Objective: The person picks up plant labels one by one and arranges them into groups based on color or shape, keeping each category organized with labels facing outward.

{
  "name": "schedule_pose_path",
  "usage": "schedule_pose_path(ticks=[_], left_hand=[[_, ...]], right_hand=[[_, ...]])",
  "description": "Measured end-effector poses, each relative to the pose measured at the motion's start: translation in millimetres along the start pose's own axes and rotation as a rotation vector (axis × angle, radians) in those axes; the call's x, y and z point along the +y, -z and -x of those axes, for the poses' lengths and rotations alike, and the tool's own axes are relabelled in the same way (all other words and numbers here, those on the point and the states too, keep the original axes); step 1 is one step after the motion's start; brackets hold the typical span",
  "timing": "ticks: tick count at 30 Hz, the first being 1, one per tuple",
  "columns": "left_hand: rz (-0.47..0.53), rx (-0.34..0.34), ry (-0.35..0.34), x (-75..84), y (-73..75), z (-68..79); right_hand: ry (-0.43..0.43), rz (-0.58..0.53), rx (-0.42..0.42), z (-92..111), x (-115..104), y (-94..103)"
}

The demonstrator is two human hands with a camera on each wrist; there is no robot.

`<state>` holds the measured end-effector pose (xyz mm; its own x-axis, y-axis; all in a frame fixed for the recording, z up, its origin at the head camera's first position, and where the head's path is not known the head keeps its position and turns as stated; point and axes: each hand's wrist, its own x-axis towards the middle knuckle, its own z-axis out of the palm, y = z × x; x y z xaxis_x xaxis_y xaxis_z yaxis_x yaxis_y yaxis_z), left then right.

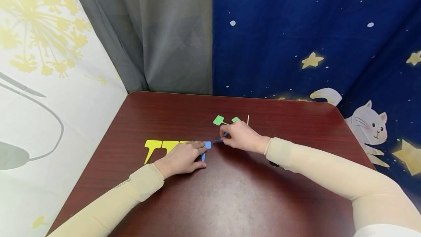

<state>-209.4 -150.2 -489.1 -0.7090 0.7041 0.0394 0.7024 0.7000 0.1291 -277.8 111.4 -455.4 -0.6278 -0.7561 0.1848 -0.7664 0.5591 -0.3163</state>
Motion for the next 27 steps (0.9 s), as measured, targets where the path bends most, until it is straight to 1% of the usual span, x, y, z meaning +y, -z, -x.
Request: schedule_pose_path(ticks=[3, 5, 9, 12, 15, 23, 27], left_hand=[[-0.002, -0.010, 0.004, -0.1, 0.1, -0.6], [0.000, -0.014, 0.006, 0.0, 0.6, -1.0], [0.008, -0.020, 0.010, -0.4, 1.5, -0.9], [0.004, -0.024, 0.010, -0.9, 1.9, -0.4], [-0.001, -0.024, 0.008, -1.2, 2.3, -0.4], [-0.011, -0.032, 0.002, -2.8, 2.2, -0.4], [-0.012, -0.037, -0.008, -4.2, 1.4, -0.8]], right_hand=[[0.005, -0.022, 0.010, -1, 0, -5.4], [-0.002, -0.054, 0.002, 0, 0, -7.7], [-0.029, -0.077, -0.052, 2, 1, -11.5], [-0.028, -0.042, -0.098, 4, 3, -15.1], [0.000, -0.005, -0.115, 4, 4, -18.8], [0.105, 0.068, -0.086, 2, 6, -24.1], [0.144, 0.095, -0.091, 4, 6, -25.4]])
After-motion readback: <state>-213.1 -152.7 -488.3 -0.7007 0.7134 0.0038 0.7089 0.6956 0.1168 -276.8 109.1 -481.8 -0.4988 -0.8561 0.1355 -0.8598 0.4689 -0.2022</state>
